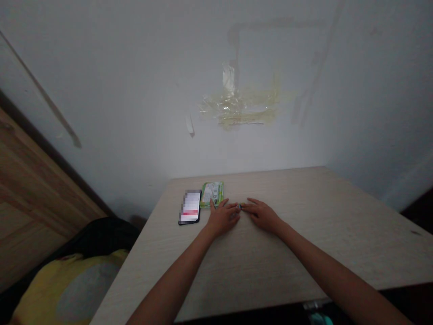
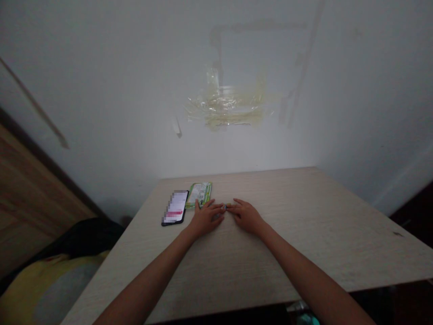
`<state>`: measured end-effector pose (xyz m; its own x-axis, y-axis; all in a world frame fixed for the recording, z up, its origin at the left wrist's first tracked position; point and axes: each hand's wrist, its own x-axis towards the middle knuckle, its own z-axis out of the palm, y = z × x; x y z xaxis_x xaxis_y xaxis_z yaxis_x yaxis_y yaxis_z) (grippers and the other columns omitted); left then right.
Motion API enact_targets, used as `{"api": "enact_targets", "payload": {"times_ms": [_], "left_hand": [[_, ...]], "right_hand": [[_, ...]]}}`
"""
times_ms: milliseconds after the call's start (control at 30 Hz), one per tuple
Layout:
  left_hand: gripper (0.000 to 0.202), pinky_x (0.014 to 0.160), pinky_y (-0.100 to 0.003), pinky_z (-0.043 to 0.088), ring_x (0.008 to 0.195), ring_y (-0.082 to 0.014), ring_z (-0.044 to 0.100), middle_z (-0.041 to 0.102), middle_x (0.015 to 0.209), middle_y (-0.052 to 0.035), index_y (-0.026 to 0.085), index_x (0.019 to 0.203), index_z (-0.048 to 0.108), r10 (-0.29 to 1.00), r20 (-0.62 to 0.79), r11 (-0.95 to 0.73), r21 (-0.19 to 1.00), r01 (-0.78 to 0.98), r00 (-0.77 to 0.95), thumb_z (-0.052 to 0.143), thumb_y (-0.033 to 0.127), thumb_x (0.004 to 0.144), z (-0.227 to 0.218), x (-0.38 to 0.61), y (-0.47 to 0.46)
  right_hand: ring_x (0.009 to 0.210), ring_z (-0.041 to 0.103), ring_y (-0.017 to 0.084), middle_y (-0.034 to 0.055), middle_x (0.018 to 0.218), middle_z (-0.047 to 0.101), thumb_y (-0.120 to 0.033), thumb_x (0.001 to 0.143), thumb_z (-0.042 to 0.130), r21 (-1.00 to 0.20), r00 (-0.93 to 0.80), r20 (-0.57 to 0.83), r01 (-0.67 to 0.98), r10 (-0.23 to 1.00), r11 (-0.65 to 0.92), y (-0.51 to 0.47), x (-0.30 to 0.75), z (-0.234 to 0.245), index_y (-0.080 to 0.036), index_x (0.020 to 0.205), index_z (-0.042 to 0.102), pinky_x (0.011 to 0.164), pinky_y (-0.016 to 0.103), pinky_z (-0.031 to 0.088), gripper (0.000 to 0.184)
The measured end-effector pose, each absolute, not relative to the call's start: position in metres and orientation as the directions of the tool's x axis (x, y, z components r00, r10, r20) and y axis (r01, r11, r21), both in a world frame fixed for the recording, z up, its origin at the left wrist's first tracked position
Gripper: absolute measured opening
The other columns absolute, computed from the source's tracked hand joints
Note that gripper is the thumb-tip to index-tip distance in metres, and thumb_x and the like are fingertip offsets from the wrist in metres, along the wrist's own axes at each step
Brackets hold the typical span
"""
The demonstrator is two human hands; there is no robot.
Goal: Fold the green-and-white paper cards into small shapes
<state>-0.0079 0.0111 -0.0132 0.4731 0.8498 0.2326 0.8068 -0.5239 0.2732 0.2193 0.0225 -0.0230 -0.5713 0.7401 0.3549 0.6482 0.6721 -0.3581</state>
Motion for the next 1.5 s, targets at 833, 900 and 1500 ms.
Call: {"api": "enact_targets", "payload": {"times_ms": [833, 900, 1500], "left_hand": [[0.029, 0.105, -0.075, -0.010, 0.137, -0.0281, 0.033, 0.059, 0.132, 0.0033, 0.040, 0.119, 0.058, 0.855, 0.264, -0.507, 0.246, 0.826, 0.446, 0.052, 0.039, 0.090, -0.011, 0.000, 0.005], [0.029, 0.105, -0.074, -0.009, 0.137, -0.0280, 0.033, 0.058, 0.132, 0.0038, 0.040, 0.118, 0.059, 0.860, 0.262, -0.499, 0.247, 0.831, 0.438, 0.053, 0.040, 0.089, -0.010, 0.000, 0.004], [0.029, 0.104, -0.077, -0.005, 0.135, -0.0309, 0.033, 0.057, 0.133, 0.0038, 0.043, 0.117, 0.060, 0.870, 0.247, -0.484, 0.257, 0.837, 0.427, 0.052, 0.044, 0.089, -0.011, -0.002, 0.008]], "right_hand": [[0.129, 0.043, 0.023, 0.0108, 0.139, 0.049, -0.013, 0.080, 0.055, -0.399, -0.454, 0.456, 0.664, 0.765, 0.632, 0.029, 0.224, -0.032, -0.024, 0.130, 0.057, 0.108, 0.046, 0.036, 0.050], [0.121, 0.049, 0.022, 0.0110, 0.128, 0.056, -0.013, 0.082, 0.054, -0.441, -0.408, 0.495, 0.643, 0.767, 0.626, 0.029, 0.226, -0.032, -0.023, 0.123, 0.062, 0.105, 0.044, 0.041, 0.043], [0.111, 0.056, 0.023, 0.0110, 0.119, 0.061, -0.027, 0.092, 0.052, -0.270, -0.463, 0.472, 0.734, 0.750, 0.623, 0.026, 0.218, -0.033, -0.025, 0.107, 0.072, 0.095, 0.040, 0.046, 0.026]]}}
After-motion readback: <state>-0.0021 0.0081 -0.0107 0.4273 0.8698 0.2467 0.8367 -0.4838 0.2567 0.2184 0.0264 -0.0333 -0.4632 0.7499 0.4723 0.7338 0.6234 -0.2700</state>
